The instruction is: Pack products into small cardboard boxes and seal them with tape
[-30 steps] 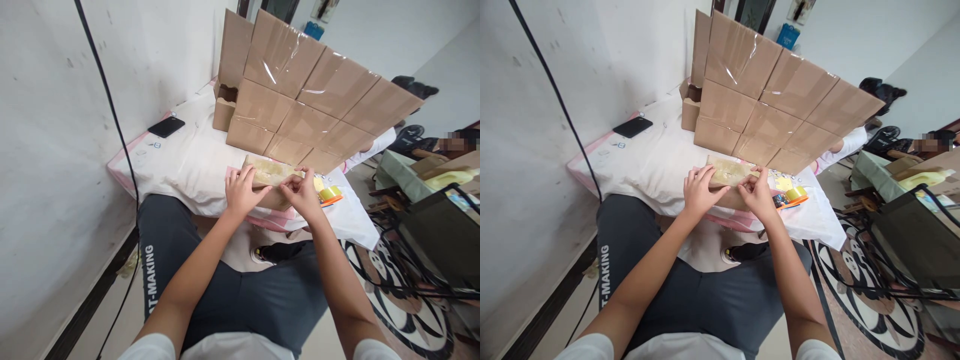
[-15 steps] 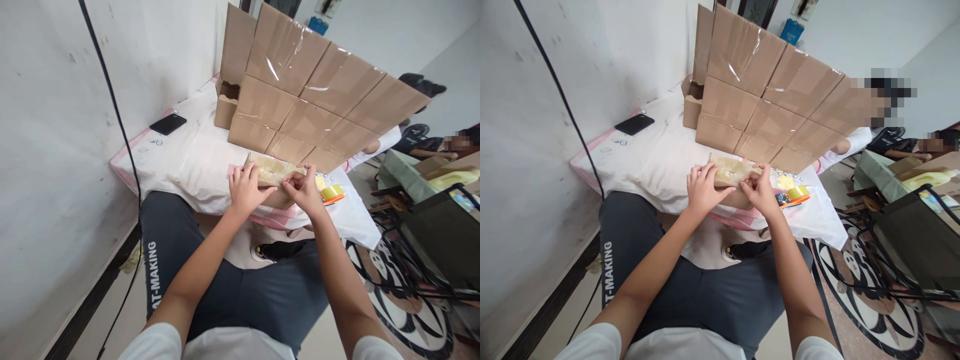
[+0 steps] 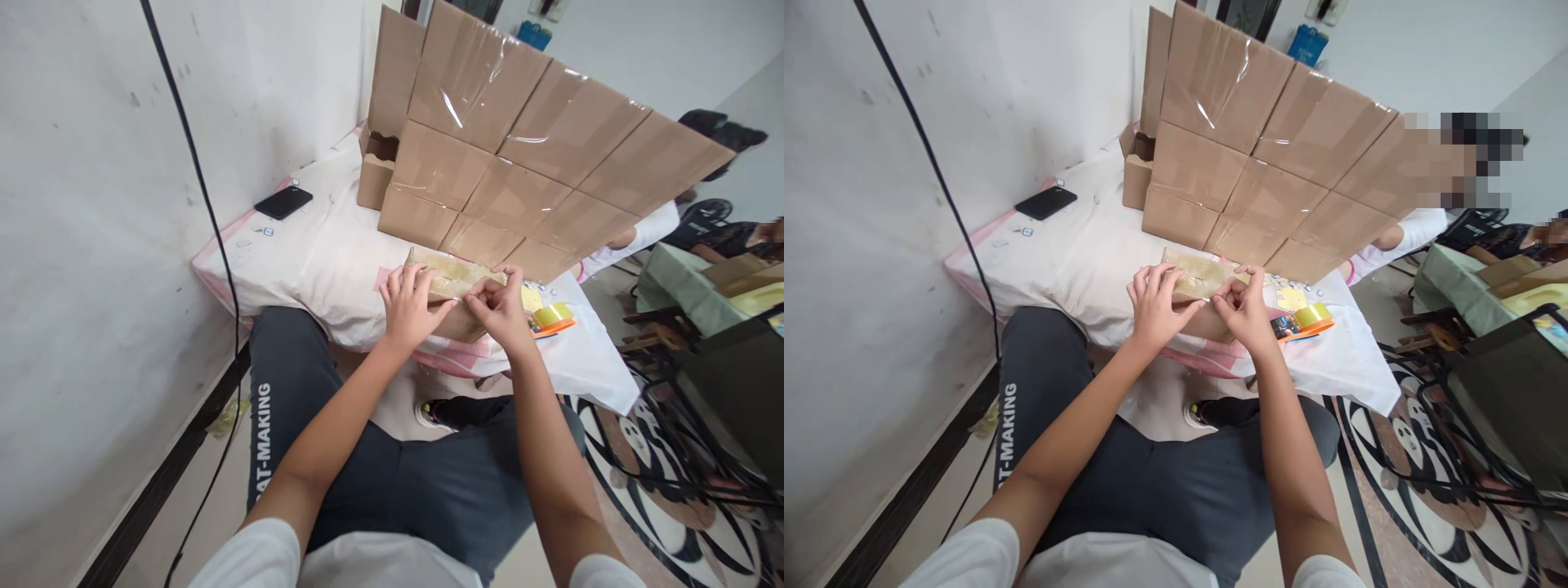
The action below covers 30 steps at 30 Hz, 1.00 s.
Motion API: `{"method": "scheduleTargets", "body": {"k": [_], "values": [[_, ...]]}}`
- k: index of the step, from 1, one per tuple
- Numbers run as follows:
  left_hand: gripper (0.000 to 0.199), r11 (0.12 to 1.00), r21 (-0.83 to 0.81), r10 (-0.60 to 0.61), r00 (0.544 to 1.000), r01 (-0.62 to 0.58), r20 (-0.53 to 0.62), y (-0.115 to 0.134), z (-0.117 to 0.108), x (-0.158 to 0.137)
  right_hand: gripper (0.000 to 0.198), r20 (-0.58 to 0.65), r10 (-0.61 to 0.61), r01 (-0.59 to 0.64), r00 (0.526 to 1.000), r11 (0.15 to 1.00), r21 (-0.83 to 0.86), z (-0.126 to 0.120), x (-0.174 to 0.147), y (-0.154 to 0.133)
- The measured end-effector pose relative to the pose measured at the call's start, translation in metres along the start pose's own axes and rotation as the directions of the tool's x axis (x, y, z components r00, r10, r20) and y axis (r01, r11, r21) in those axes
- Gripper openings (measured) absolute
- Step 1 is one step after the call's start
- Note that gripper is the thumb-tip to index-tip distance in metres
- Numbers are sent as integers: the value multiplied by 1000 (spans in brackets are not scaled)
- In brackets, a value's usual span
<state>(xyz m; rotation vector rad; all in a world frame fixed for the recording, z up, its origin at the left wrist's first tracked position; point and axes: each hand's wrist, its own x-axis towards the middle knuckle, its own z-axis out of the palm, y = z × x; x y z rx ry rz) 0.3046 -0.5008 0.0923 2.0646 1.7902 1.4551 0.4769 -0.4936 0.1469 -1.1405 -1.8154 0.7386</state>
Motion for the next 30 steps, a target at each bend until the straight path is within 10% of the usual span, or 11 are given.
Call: {"method": "scheduleTargets", "body": {"k": [30], "values": [[73, 999, 24, -24, 999, 23, 22, 16, 11, -1, 48, -33, -3, 3, 999, 1000, 7, 7, -1, 1]]}}
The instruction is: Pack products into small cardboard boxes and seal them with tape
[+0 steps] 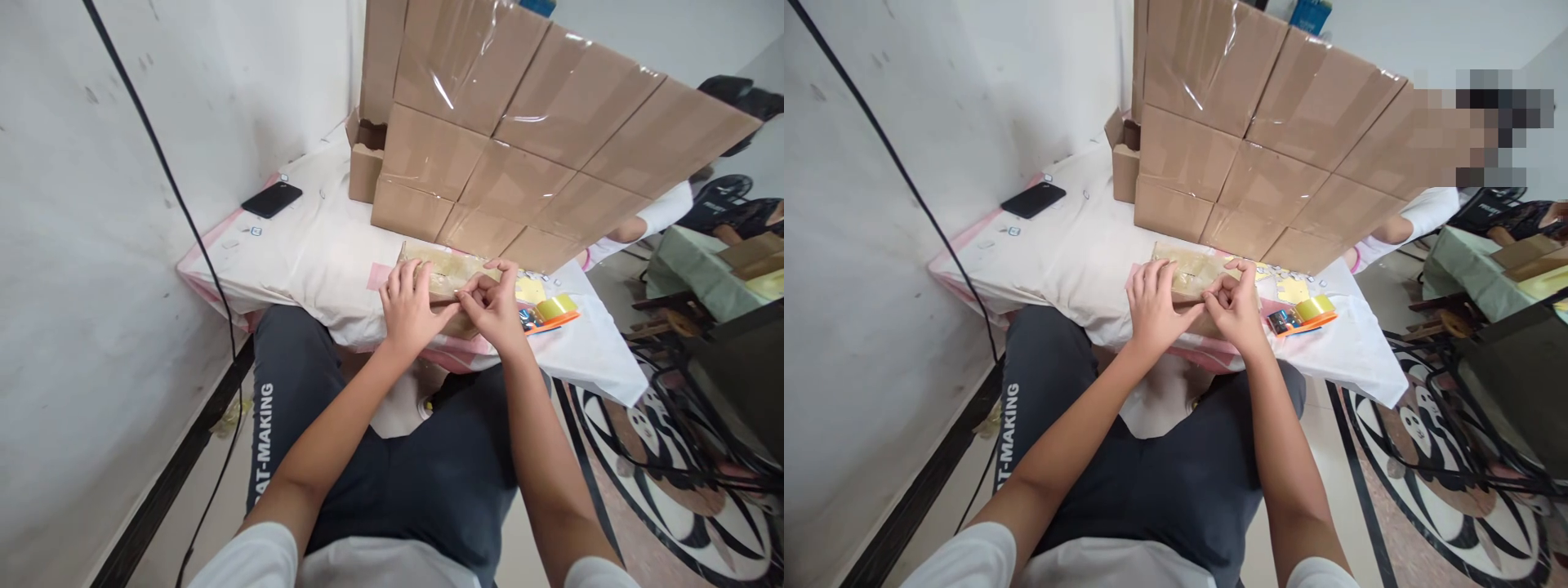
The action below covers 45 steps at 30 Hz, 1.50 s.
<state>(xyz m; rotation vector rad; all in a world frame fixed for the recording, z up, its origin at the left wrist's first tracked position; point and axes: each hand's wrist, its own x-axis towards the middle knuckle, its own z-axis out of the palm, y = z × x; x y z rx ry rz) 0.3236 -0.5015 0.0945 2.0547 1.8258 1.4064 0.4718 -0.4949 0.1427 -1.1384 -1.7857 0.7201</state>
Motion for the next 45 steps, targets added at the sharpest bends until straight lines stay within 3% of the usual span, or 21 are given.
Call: {"method": "scheduleTargets", "body": {"k": [7, 14, 26, 33, 37, 41, 45], "values": [[73, 999, -9, -52, 998, 52, -32, 1, 5, 2, 49, 20, 43, -43, 999, 999, 16, -4, 2, 0], [74, 1000, -25, -16, 1000, 17, 5, -6, 2, 2, 51, 61, 91, -92, 994, 996, 14, -10, 6, -1], [73, 995, -70, -72, 997, 70, -22, -5, 14, -2, 50, -16, 109, -110, 994, 991, -78, -16, 8, -12], [72, 999, -49, 3, 986, -11, -169, -14, 28, -4, 36, 71, 124, -102, 990, 960, -260, -27, 31, -20], [66, 997, -30, 57, 954, -69, -296, -16, 32, -2, 36, 120, 152, -124, 981, 970, -211, -27, 43, -18], [60, 993, -37, 96, 932, -116, -351, -16, 31, 0, 32, 200, 154, -124, 968, 980, -155, -33, 56, -14], [57, 990, -42, 110, 927, -134, -359, -16, 30, 0, 27, 90, 90, -81, 992, 992, -97, -43, 67, -8]]}}
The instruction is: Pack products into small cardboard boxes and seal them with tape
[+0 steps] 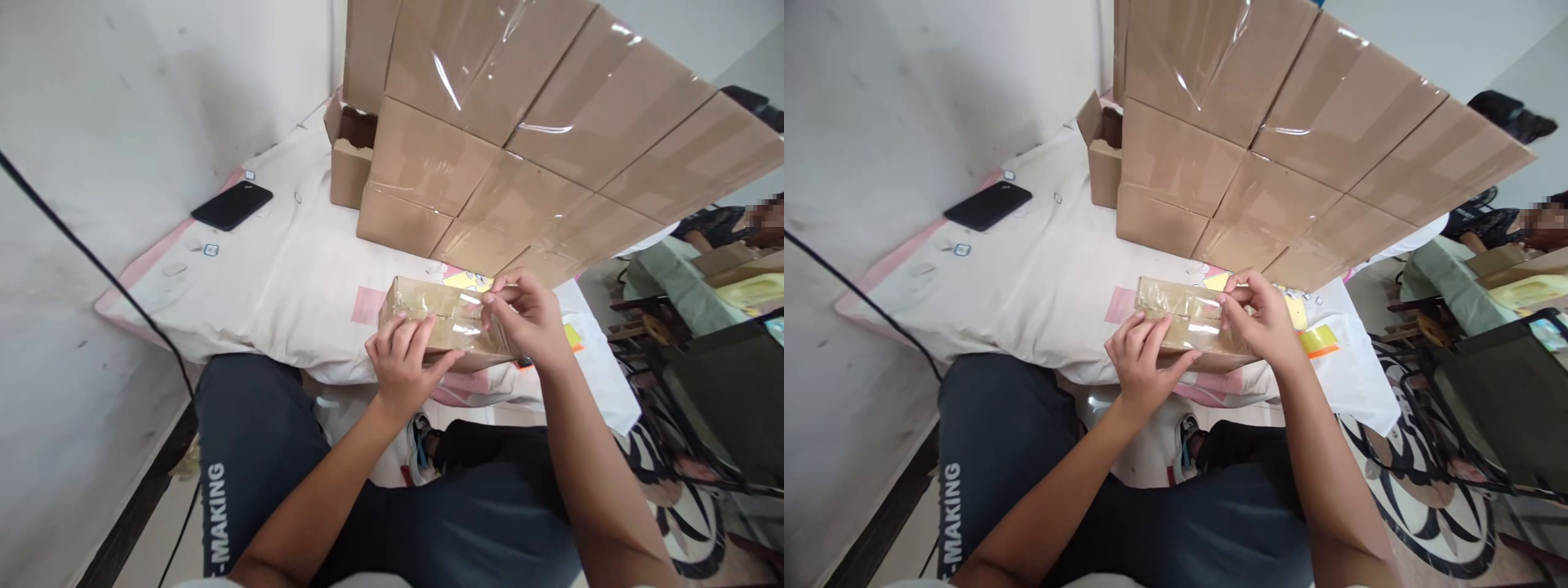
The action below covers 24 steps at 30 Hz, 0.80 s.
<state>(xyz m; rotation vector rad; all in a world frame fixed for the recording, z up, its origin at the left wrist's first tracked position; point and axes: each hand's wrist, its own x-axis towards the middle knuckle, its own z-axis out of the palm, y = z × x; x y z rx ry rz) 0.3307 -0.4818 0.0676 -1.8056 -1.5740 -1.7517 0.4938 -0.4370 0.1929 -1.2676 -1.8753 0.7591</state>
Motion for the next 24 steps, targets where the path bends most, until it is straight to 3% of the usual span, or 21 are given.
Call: {"method": "scheduleTargets", "body": {"k": [3, 7, 14, 24], "values": [[55, 1000, -13, 14, 1000, -14, -7, 0, 0, 1, 29, -61, 20, -16, 998, 997, 77, -5, 3, 4], [54, 1000, -13, 18, 1000, -18, -16, 1, 0, 2, 29, -45, 18, -13, 999, 994, 108, -8, 5, 6], [49, 999, -4, 38, 999, -38, 15, 1, 0, 0, 22, 93, -63, 72, 994, 992, -101, -11, 21, 1], [33, 999, -29, 48, 996, -46, 70, 0, -2, -2, 16, 156, -87, 116, 984, 974, -195, -9, 34, 8]]}}
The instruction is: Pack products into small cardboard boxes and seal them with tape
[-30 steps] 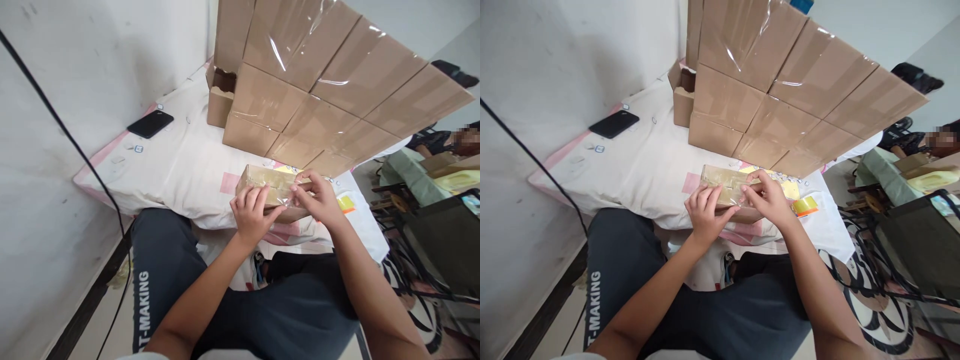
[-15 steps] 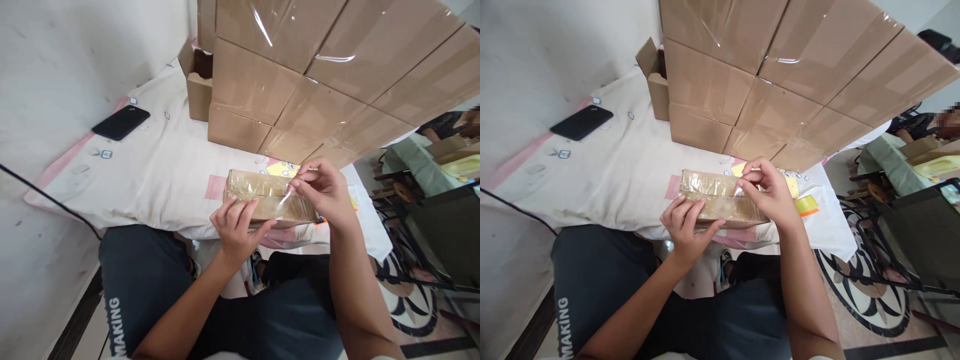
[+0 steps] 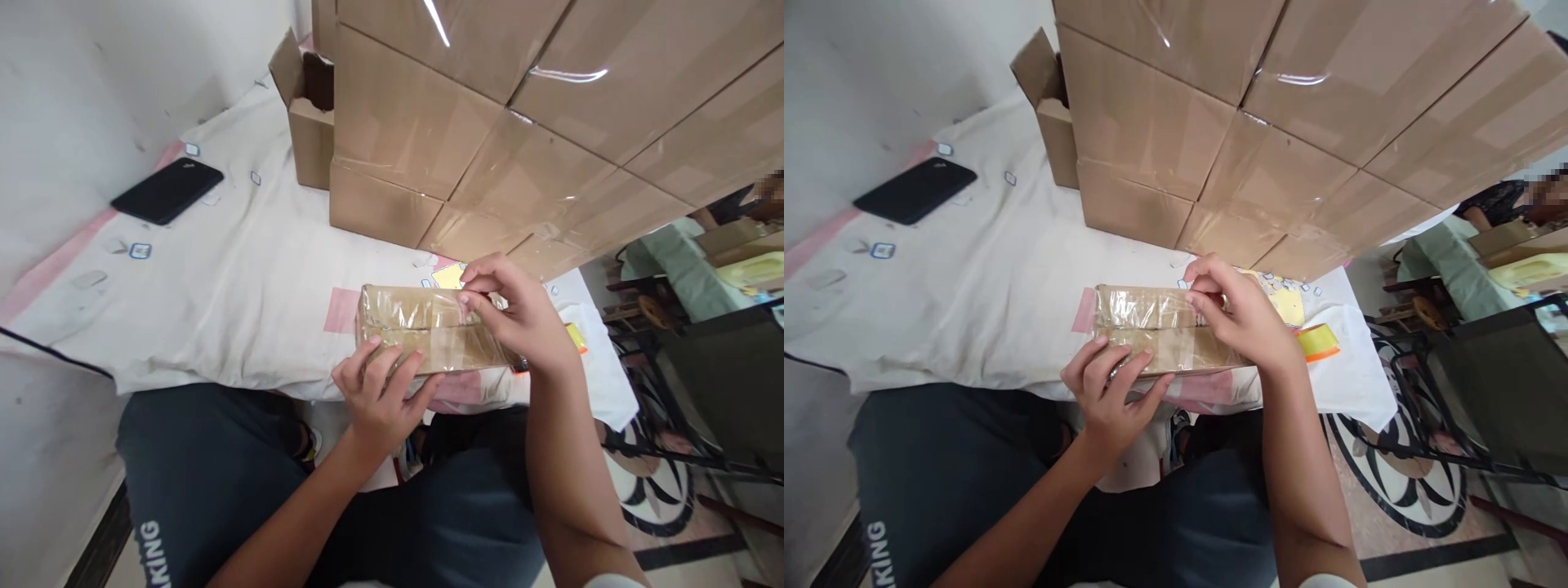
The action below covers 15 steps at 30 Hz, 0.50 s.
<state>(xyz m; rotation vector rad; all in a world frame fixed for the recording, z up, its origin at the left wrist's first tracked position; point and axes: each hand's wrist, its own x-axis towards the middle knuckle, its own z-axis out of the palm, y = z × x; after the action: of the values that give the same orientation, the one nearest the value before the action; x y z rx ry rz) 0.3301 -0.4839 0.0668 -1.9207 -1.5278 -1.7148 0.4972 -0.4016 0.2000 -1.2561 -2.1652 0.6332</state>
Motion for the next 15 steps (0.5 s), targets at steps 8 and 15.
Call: {"method": "scheduleTargets", "body": {"k": [8, 15], "values": [[31, 999, -35, 6, 1000, -5, 5, 0, 0, 0, 7, 22, -26, 29, 999, 990, -136, 15, 1, 18], [30, 999, -37, 7, 1000, -6, 27, -1, -1, -1, 8, 69, -8, 22, 998, 979, -204, 19, 1, 17]]}}
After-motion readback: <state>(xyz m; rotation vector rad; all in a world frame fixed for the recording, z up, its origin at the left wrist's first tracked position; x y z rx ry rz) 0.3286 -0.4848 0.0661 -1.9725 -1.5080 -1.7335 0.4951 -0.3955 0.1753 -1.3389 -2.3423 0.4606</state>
